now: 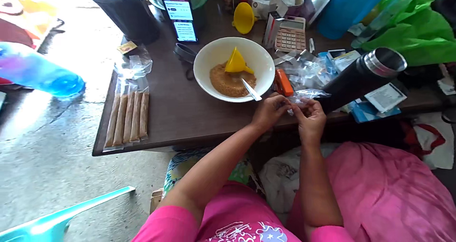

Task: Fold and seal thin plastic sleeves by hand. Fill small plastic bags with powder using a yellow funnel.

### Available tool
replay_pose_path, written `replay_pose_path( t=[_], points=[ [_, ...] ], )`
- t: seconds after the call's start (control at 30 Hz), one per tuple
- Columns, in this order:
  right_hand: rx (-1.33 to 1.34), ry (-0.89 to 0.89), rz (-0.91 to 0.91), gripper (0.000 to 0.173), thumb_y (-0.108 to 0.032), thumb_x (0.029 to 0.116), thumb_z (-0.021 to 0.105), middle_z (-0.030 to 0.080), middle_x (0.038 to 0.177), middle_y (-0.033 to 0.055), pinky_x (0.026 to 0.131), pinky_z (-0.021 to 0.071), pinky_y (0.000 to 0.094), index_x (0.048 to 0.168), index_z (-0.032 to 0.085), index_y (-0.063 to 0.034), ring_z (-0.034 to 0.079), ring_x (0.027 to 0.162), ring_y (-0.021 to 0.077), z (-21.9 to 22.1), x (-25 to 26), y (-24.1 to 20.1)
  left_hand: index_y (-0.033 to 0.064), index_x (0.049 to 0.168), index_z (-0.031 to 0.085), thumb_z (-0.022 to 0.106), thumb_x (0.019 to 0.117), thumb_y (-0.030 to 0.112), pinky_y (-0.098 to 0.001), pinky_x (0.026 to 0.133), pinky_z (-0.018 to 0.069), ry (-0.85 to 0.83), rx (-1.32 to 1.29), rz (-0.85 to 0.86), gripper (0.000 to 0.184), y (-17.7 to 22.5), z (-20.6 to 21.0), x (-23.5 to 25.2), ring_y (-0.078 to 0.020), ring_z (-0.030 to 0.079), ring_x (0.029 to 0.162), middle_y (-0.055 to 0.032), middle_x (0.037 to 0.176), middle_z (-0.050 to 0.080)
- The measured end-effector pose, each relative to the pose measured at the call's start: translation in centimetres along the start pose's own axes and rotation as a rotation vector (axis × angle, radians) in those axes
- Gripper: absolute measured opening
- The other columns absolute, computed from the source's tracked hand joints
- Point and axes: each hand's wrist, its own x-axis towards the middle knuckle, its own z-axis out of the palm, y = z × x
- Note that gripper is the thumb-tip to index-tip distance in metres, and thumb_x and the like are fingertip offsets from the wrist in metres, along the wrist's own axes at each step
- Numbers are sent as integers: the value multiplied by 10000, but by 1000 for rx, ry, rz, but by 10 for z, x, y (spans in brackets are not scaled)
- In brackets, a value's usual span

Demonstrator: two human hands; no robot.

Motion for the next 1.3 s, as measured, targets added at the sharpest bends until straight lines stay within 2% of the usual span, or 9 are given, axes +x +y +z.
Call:
replay_pose_path(
  t=[0.2, 0.37, 0.53, 0.73, 0.9, 0.97, 1.07, 1.2, 1.3],
  points=[
    [68, -57, 56, 365, 26, 870, 759, 726, 989, -9, 816, 594, 225, 1202, 618, -31, 699, 865, 33, -3, 4, -5, -45, 1014, 692, 671, 959, 36, -393, 796, 575, -27, 118, 57, 101, 4, -1, -1, -246, 669, 861, -170, 983, 661],
    [74, -42, 78, 348, 57, 859, 754, 723, 993, -7, 819, 595, 223, 1171, 626, -28, 701, 878, 38, 1, 4, -6, -26, 1021, 701, 692, 954, 43, -374, 778, 589, -23, 80, 6, 97, 9, -3, -5, -221, 675, 868, -151, 1009, 664],
    [43, -7, 39, 338, 63, 849, 755, 717, 983, -11, 813, 593, 217, 1151, 630, -23, 695, 869, 27, 6, 2, -4, -31, 983, 699, 700, 939, 44, -351, 722, 577, -8, 55, -2, 87, 6, -2, -3, -196, 655, 792, -141, 952, 658],
    [-34, 36, -32, 298, 19, 879, 742, 685, 984, -19, 838, 586, 220, 1131, 587, -21, 678, 889, 9, 16, -3, -3, -54, 1053, 645, 598, 1010, 68, -436, 773, 582, -138, 218, 27, 139, 11, -9, 1, -288, 660, 880, -188, 1021, 616],
    [-132, 68, -27, 280, -7, 886, 749, 672, 957, 7, 815, 571, 203, 1113, 587, 3, 662, 858, 3, 21, -5, -5, -44, 1099, 612, 553, 1041, 80, -448, 752, 583, -258, 275, 23, 150, 13, -14, 3, -296, 669, 890, -192, 1084, 608],
    [-258, 97, -36, 256, -41, 904, 743, 682, 964, 48, 819, 566, 234, 1114, 605, 12, 667, 862, 38, 23, -5, -5, -39, 1096, 614, 554, 1042, 85, -452, 748, 582, -320, 285, 35, 148, 13, -16, 3, -291, 669, 891, -184, 1078, 607],
    [-388, 136, -70, 267, -71, 935, 707, 711, 1052, 178, 889, 554, 401, 1166, 645, 48, 698, 962, 205, 25, 1, -4, -35, 1092, 629, 557, 1042, 93, -436, 746, 582, -352, 290, 97, 155, 12, -16, -1, -271, 676, 880, -167, 1058, 623],
    [-355, 139, -55, 367, -158, 975, 699, 696, 1026, 143, 850, 588, 377, 1264, 567, 27, 702, 908, 176, 21, -2, -1, -30, 1181, 611, 478, 1080, 140, -488, 878, 561, -175, 320, -71, 239, 14, -22, -3, -292, 691, 978, -180, 1074, 675],
    [-420, 159, -40, 475, -134, 977, 685, 692, 1100, 194, 869, 590, 431, 1372, 474, 22, 713, 977, 258, 19, -9, -6, -29, 1191, 610, 464, 1087, 168, -562, 897, 528, -129, 476, -154, 267, 16, -17, 1, -359, 690, 1011, -211, 1039, 689]
  ],
)
